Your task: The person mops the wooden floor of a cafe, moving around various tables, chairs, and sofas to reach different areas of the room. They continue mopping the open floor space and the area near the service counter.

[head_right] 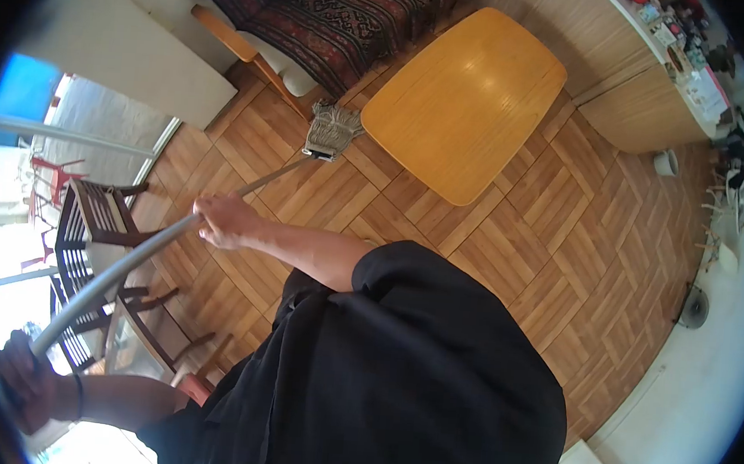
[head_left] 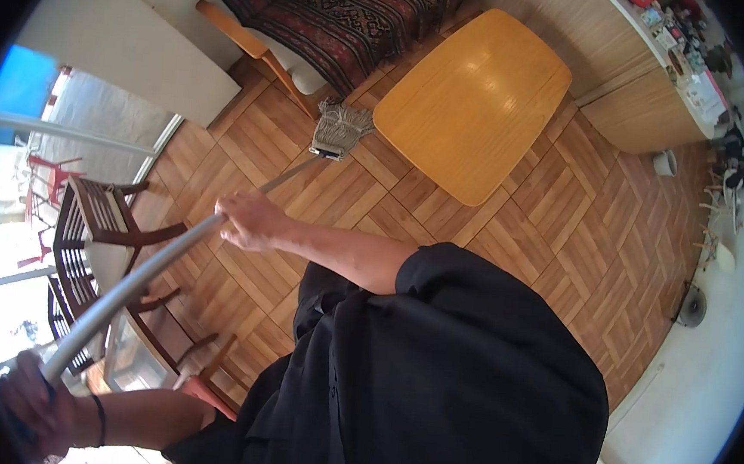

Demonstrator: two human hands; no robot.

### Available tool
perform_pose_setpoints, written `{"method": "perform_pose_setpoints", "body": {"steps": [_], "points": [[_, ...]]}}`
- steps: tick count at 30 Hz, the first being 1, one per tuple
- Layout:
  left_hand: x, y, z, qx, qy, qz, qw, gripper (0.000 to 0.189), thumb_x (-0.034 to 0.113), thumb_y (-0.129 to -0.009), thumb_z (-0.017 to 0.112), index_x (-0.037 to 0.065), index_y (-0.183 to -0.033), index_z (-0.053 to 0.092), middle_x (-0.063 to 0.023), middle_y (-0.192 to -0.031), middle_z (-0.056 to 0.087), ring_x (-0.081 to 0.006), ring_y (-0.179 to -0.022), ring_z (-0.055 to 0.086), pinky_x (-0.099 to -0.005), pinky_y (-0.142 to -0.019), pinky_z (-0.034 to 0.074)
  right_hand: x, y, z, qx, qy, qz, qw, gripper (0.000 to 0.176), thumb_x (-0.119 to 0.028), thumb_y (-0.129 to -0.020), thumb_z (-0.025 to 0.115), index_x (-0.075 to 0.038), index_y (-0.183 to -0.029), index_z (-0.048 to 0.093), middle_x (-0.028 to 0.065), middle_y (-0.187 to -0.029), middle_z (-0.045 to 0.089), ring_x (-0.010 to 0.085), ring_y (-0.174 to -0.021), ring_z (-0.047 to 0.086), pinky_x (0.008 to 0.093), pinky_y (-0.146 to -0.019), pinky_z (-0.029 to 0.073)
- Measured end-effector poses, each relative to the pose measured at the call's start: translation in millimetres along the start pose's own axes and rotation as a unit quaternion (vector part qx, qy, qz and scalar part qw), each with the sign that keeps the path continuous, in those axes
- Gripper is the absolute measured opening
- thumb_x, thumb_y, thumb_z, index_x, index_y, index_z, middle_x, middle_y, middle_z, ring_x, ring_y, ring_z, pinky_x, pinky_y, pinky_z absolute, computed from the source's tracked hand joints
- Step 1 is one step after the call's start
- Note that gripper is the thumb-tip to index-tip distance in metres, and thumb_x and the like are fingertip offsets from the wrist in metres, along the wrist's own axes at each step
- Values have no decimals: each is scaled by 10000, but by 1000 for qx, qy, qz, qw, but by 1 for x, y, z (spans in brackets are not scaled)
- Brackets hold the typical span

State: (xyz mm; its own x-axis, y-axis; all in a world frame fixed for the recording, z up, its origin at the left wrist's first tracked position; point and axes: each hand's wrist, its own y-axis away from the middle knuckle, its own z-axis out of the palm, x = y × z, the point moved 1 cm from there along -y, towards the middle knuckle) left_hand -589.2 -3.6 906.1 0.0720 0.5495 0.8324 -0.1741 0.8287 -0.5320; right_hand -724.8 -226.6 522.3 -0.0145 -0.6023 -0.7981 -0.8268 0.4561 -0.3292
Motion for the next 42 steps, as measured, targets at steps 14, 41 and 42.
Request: {"method": "perform_pose_setpoints", "body": {"steps": [14,41,42], "points": [[12,100,270,161,-219,72,960,216,172,-952,536,-27,-917,611,-13,-523,335,-113,-411,300,-272,-383,228,-55,229,-67,-55,-11,71,996,328,-272,-853,706,-39,-1025,551,167,-983,635,337,-1021,614,446,-873,493],[17,524,640,747,-254,112,604,322,134,-914,626,77,-654,443,-15,-571,395,-135,-481,382,-305,-476,367,-105,746,-190,-320,57,31,945,297,-296,-897,635,-140,-1125,527,40,-1158,622,242,-1183,568,525,-998,379],[-9,497,695,795,-262,94,539,315,162,-939,603,84,-679,444,-18,-567,391,-134,-480,375,-298,-474,359,-87,766,-210,-304,54,28,951,285,-286,-892,640,-139,-1106,522,35,-1129,626,246,-1158,579,523,-974,392]]}}
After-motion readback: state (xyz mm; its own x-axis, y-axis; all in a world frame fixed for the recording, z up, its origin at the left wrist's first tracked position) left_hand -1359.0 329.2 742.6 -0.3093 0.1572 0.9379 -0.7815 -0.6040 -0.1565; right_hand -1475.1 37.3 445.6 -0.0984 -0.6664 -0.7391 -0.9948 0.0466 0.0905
